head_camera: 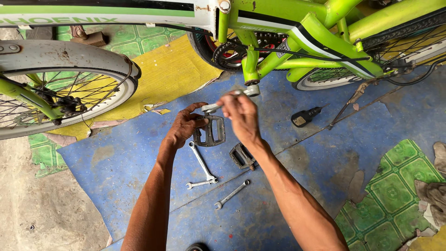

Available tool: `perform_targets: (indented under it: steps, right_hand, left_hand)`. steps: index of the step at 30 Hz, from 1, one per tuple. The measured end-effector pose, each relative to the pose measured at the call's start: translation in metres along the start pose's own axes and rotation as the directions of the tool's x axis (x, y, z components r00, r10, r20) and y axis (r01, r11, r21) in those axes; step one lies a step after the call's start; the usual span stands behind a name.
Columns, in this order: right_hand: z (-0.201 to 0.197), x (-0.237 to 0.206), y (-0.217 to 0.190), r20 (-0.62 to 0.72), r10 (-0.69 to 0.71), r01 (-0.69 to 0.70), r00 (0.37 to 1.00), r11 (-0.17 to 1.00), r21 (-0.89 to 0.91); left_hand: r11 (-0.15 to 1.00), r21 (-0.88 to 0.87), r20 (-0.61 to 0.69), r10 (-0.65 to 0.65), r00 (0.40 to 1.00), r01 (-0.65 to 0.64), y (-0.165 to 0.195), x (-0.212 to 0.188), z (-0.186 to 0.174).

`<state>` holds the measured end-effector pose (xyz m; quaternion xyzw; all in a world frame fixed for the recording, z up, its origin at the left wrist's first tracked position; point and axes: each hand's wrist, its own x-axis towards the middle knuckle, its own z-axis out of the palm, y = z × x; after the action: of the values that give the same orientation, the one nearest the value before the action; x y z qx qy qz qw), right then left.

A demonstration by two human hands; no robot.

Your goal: The person retrieves a bicycle pedal and wrenches from a tool container, then installs the pedal onto the crank arm of a green bicycle. They thread the pedal by hand and tighten it with a wrench, repeating the tightening process to secure the pedal.

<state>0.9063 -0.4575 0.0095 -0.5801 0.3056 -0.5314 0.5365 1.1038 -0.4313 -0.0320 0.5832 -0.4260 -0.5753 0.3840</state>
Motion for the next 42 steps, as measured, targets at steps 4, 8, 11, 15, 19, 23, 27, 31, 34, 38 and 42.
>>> perform_targets:
  steps: [4,8,11,15,19,23,27,31,34,38,42]
  right_hand:
    - [-0.021,-0.016,0.024,-0.161,0.102,-0.053,0.982,0.956,0.287]
    - [-0.029,-0.025,0.056,-0.214,0.273,-0.106,0.938,0.813,0.573]
    - [-0.032,-0.026,0.074,-0.135,0.425,-0.200,0.895,0.653,0.730]
    - [-0.032,-0.025,0.079,-0.109,0.542,-0.248,0.833,0.543,0.802]
    - [-0.016,-0.022,0.066,-0.218,0.317,-0.167,0.923,0.840,0.515]
    - [0.032,-0.022,0.043,-0.026,-0.042,0.033,0.999,0.962,-0.273]
    - [0.078,-0.010,0.023,0.323,-0.005,0.164,0.946,0.869,-0.468]
    - [0.070,-0.003,0.009,0.167,0.095,0.001,0.981,0.865,-0.501]
    - [0.029,0.001,0.007,-0.088,0.091,-0.105,0.992,0.981,-0.166]
    - [-0.025,-0.001,0.013,-0.182,0.082,-0.045,0.980,0.979,0.197]
    - [-0.038,-0.012,0.036,-0.159,0.177,-0.088,0.971,0.887,0.453]
  left_hand:
    - [1.000,-0.001,-0.021,-0.021,1.000,0.021,0.007,-0.005,0.004]
    - [1.000,0.010,-0.037,-0.020,0.999,0.020,0.005,-0.004,0.004]
    - [1.000,0.007,-0.034,-0.013,0.999,0.014,0.006,-0.004,0.004]
    - [1.000,0.001,-0.035,-0.027,0.999,0.028,0.010,-0.007,0.006]
    - [1.000,-0.018,-0.015,-0.007,1.000,0.007,0.005,-0.003,0.003]
    - [0.992,-0.092,0.052,0.092,0.994,-0.087,-0.019,0.009,-0.005]
    - [0.973,0.178,0.057,0.141,0.988,-0.149,-0.033,0.015,-0.012]
    - [0.994,0.034,0.032,0.104,0.994,-0.105,-0.026,0.012,-0.008]
    - [0.993,-0.117,0.032,0.010,0.999,-0.006,-0.009,0.002,-0.002]
    - [0.998,-0.068,-0.009,-0.020,1.000,0.019,0.006,-0.004,0.005]
    - [0.998,-0.063,-0.011,-0.032,0.999,0.031,0.006,-0.003,0.006]
